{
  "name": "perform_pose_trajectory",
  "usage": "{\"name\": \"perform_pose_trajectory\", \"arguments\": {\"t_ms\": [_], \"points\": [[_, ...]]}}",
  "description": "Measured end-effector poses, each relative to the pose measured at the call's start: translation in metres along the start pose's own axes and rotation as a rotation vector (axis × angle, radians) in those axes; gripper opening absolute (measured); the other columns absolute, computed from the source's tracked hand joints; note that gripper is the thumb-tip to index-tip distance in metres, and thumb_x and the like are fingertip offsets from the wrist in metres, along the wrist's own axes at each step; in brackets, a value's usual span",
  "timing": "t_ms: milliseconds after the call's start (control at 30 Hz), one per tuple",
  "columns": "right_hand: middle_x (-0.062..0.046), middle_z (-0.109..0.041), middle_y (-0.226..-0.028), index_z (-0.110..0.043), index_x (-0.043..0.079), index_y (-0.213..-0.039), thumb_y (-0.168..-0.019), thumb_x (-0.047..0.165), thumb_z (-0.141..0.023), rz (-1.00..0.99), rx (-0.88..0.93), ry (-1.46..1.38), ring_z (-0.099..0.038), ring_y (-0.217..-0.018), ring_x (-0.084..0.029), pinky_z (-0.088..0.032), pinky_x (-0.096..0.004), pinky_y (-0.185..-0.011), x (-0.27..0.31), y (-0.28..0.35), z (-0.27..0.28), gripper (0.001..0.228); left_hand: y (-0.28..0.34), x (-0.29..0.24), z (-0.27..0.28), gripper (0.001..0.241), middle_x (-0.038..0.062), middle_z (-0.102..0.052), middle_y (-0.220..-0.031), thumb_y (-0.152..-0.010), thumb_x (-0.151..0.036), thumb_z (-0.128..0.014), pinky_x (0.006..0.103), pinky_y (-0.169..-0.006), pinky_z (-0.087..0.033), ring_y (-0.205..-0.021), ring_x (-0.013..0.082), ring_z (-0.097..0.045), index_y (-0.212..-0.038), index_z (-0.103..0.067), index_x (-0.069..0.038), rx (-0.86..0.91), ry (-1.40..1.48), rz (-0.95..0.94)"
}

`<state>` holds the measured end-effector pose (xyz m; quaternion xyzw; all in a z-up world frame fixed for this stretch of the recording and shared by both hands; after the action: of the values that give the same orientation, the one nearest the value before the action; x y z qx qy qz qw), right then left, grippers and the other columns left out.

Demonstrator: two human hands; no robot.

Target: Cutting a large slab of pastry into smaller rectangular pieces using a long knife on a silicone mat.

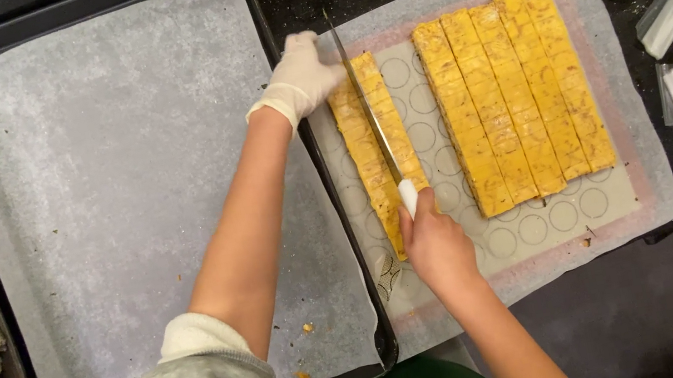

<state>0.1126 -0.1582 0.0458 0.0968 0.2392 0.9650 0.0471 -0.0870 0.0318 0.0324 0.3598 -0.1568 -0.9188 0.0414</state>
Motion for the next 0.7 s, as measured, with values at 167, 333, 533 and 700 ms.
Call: {"name": "perform_pose_trajectory", "arguments": {"t_ms": [167,333,533,700], "points": [[-0.019,-0.063,-0.072,-0.034,0.007,-0.117,-0.101,0.042,-0.034,0.034,0.070,-0.127,-0.059,-0.062,-0.045,-0.041,-0.054,-0.047,-0.006,-0.005,-0.008,0.039,-0.055,-0.025,-0.004,0.083,0.016,-0.013,-0.161,-0.098,-0.054,-0.047,0.0436,-0.121,-0.008,-0.149,0.0312,-0.010,-0.153,-0.011,-0.005,-0.164,-0.189,-0.137],[-0.018,-0.063,-0.070,-0.034,0.009,-0.114,-0.100,0.043,-0.037,0.001,0.073,-0.101,-0.061,-0.063,-0.045,-0.042,-0.055,-0.049,-0.005,-0.009,-0.016,0.037,-0.070,-0.013,-0.044,0.079,0.014,-0.010,-0.161,-0.098,-0.049,-0.038,0.0424,-0.121,-0.004,-0.148,0.0261,-0.002,-0.152,-0.010,-0.001,-0.055,-0.448,-0.144],[-0.017,-0.063,-0.069,-0.035,0.010,-0.116,-0.099,0.046,-0.038,-0.016,0.084,-0.079,-0.060,-0.062,-0.045,-0.041,-0.055,-0.047,-0.004,-0.015,-0.010,0.040,-0.084,-0.005,-0.053,0.068,0.014,-0.010,-0.161,-0.100,-0.040,-0.030,0.0403,-0.121,-0.004,-0.149,0.0254,-0.003,-0.152,-0.012,0.000,-0.094,-0.455,-0.158],[-0.016,-0.062,-0.068,-0.036,0.010,-0.114,-0.100,0.045,-0.036,-0.017,0.137,-0.137,-0.058,-0.056,-0.041,-0.038,-0.052,-0.044,-0.008,-0.023,-0.013,0.037,-0.096,0.000,-0.060,0.067,0.013,-0.009,-0.161,-0.100,-0.037,-0.029,0.0402,-0.121,-0.003,-0.148,0.0253,-0.001,-0.153,-0.012,0.000,-0.086,-0.476,-0.142]]}}
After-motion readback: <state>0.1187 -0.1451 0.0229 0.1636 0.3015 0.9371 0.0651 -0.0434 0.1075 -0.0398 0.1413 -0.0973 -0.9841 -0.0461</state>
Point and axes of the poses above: each hand's wrist, its own y-axis away from the middle knuckle, its own z-axis out of the back of the hand, x = y × z, the point moved 3 cm from there along -y, towards the middle knuckle
